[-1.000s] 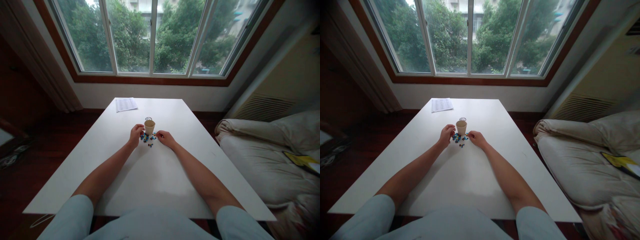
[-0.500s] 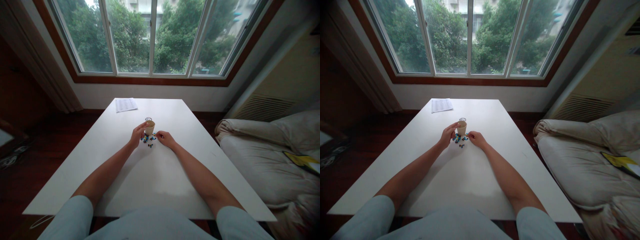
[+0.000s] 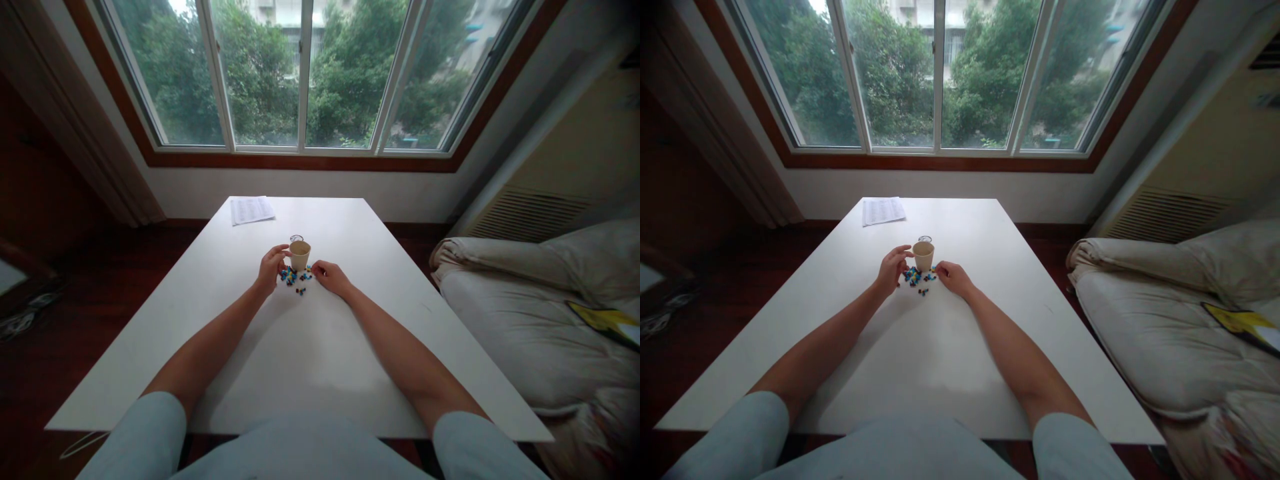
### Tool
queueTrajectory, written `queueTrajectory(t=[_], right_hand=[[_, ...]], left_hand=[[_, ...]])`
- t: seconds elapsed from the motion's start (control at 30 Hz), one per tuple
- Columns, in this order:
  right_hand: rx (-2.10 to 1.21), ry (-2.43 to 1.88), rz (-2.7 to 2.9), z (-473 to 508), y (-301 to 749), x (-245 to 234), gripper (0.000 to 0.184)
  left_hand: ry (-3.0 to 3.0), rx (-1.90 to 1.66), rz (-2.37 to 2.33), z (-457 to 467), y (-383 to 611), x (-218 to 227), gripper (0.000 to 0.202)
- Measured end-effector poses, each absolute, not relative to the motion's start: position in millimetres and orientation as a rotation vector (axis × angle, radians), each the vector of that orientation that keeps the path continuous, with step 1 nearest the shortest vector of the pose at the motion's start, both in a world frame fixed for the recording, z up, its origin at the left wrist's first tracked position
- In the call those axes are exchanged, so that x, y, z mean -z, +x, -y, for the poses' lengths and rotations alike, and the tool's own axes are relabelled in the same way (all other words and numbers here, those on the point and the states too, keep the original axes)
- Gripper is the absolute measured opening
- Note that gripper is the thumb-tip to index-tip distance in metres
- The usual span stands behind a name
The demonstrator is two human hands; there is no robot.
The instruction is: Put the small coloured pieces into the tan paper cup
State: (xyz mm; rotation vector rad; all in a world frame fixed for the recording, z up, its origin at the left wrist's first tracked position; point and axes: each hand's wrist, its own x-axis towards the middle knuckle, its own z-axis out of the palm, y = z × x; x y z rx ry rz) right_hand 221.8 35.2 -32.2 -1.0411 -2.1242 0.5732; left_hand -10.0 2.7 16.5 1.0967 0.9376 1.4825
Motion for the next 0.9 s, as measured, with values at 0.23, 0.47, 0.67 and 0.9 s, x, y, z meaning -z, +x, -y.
queueTrajectory(t=[0.23, 0.47, 0.67, 0.9], right_hand=[[-0.577, -1.057, 2.067, -36.4, 221.7, 30.8, 0.018], [-0.603, -1.105, 1.883, -46.1, 222.8, 39.5, 0.018], [-0.680, -1.072, 1.656, -50.0, 218.5, 33.0, 0.020], [-0.614, -1.016, 1.506, -39.8, 203.5, 9.1, 0.020]], left_hand=[[1.131, -1.480, -1.028, -7.1, -11.2, -4.1, 0.026], [1.274, -1.460, -1.202, -12.1, -16.4, 10.8, 0.018], [1.590, -1.322, -1.582, -16.1, -28.3, 19.3, 0.018], [1.874, -1.010, -1.761, -16.0, -31.8, 19.0, 0.026]])
